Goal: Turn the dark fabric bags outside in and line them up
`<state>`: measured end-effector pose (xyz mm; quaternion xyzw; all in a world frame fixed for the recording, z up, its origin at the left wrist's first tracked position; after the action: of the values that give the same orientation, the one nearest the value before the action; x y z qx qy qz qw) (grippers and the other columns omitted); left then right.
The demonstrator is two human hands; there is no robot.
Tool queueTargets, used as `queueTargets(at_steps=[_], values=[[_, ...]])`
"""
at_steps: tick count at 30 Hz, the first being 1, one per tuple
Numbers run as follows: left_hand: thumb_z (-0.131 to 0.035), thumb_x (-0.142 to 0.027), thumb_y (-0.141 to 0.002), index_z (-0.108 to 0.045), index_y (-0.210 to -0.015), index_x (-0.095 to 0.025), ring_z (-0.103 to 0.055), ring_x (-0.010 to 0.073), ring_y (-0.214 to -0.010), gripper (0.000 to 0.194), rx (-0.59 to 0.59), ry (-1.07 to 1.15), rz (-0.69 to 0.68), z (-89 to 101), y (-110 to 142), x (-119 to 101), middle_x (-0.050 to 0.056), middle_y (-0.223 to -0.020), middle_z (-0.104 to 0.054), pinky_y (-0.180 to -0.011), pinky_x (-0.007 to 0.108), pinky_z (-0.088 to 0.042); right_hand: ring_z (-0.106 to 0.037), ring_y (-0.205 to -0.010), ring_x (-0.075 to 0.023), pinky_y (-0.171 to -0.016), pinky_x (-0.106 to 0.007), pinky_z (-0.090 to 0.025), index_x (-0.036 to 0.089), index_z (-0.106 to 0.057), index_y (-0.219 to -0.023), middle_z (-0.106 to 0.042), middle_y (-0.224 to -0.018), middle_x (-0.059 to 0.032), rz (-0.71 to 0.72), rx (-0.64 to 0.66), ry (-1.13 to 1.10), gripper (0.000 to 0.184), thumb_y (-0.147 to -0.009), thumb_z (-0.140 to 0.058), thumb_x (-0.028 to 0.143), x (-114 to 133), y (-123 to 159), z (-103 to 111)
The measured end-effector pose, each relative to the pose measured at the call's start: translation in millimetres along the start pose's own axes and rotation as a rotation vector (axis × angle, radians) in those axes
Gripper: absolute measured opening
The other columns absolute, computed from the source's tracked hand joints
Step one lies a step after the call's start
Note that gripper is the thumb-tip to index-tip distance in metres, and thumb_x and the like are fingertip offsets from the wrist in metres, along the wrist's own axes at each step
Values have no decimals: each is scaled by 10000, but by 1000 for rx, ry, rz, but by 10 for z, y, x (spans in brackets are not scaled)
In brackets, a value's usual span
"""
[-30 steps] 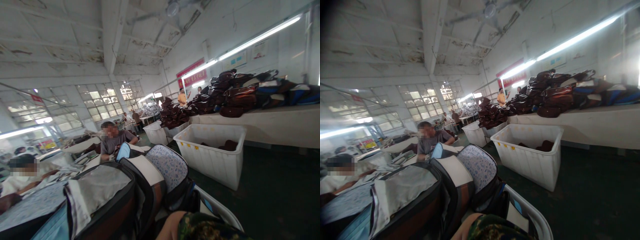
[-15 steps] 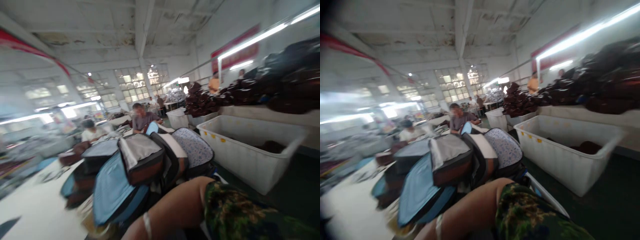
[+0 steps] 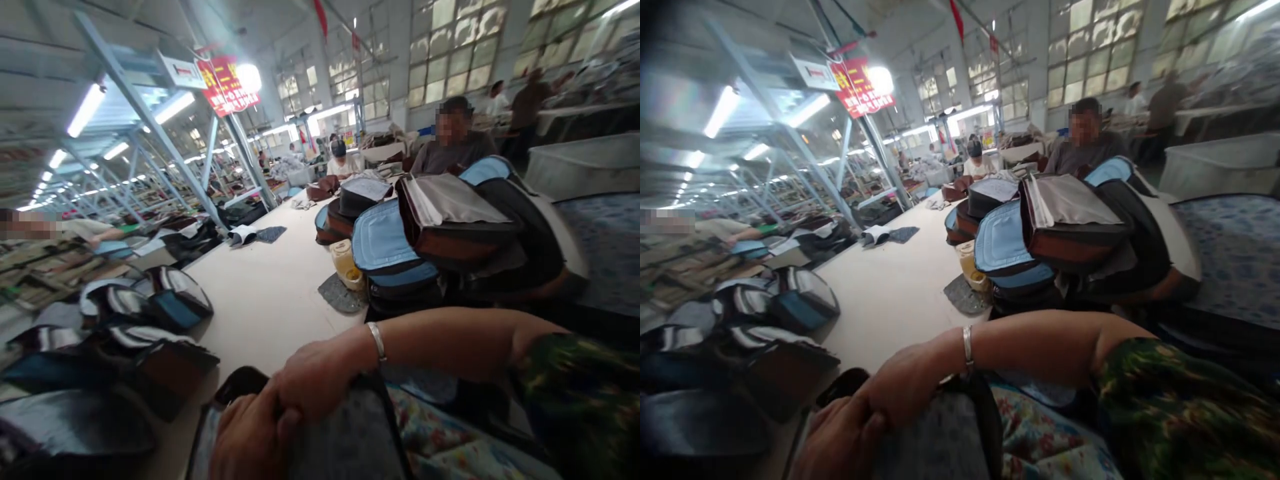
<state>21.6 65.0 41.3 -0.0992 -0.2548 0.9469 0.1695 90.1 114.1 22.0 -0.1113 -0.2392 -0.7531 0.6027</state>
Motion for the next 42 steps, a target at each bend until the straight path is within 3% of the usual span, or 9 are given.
queueTargets(at_steps=[4, 7, 12, 15, 19, 22, 28, 36, 42], values=[[-376, -442, -996, -740, -882, -204, -691, 223, -737, 449, -44, 151, 230, -26, 196, 194, 41, -786, -765, -735, 322, -507, -601, -712, -145, -662, -243, -447, 151, -658, -846, -649, -747, 3, 61, 172, -303, 381, -950, -535, 496, -125, 268, 21], [-340, -405, -1005, -700, -783, -206, -678, 205, -707, 467, -33, 221, 471, 105, 244, 548, 25, -747, -734, -653, 279, -492, -609, -929, -164, -809, -227, -455, 145, -690, -974, -654, -950, -2, 92, 69, -472, 450, -875, -652, 583, -249, 528, 122], [-306, -430, -1010, -671, -770, -212, -630, 191, -663, 488, 62, 268, 442, 274, 148, 687, 7, -703, -683, -653, 272, -483, -600, -1032, -196, -892, -234, -466, 102, -685, -1059, -626, -1087, -56, 308, -106, -772, 511, -719, -861, 440, -168, 676, 31], [-300, -437, -1007, -691, -776, -219, -636, 201, -721, 503, 145, 302, 381, 331, 107, 545, 16, -737, -696, -726, 287, -481, -602, -973, -186, -860, -252, -485, 93, -667, -1072, -638, -1051, -63, 317, -214, -954, 549, -709, -865, 454, -159, 621, -101], [-488, -449, -958, -719, -1013, -241, -630, 239, -962, 316, 382, 379, 202, 343, 54, 17, 36, -1011, -715, -890, 321, -438, -568, -830, -138, -792, -246, -467, 112, -650, -965, -634, -913, -5, 296, -344, -882, 572, -613, -913, 478, -60, 533, -149], [-669, -455, -864, -659, -978, -210, -602, 215, -846, 270, 575, 466, 312, 269, 98, -212, 19, -911, -671, -750, 295, -440, -520, -746, -110, -698, -225, -433, 124, -625, -879, -601, -831, 37, 299, -362, -764, 594, -557, -922, 525, 82, 486, -146], [-708, -414, -823, -601, -838, -187, -483, 143, -692, 252, 678, 660, 509, 127, 175, -244, -52, -728, -522, -618, 250, -369, -495, -714, -95, -662, -216, -402, 129, -624, -840, -582, -800, 50, 251, -396, -707, 542, -602, -894, 533, 78, 454, -154], [-633, -410, -893, -724, -847, -195, -541, 155, -741, 238, 729, 644, 435, 339, -105, -112, -22, -773, -617, -672, 254, -390, -433, -626, -78, -540, -204, -347, 115, -619, -833, -536, -691, 58, 152, -468, -934, 523, -617, -896, 502, 112, 485, 139], [-634, -398, -918, -678, -722, -173, -490, 131, -711, 301, 769, 789, 339, 269, -29, -299, -23, -777, -539, -653, 247, -378, -540, -789, -128, -694, -230, -453, 131, -635, -966, -611, -886, -2, 206, -407, -830, 522, -652, -893, 459, 148, 680, -32]])
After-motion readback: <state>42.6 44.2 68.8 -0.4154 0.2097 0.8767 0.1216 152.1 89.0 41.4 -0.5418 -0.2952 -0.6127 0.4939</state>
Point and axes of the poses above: each hand's wrist, its own y-axis away from the middle knuckle, its own z-axis out of the back of the hand, x = y × z, the point moved 8 cm from there along -y, towards the middle knuckle
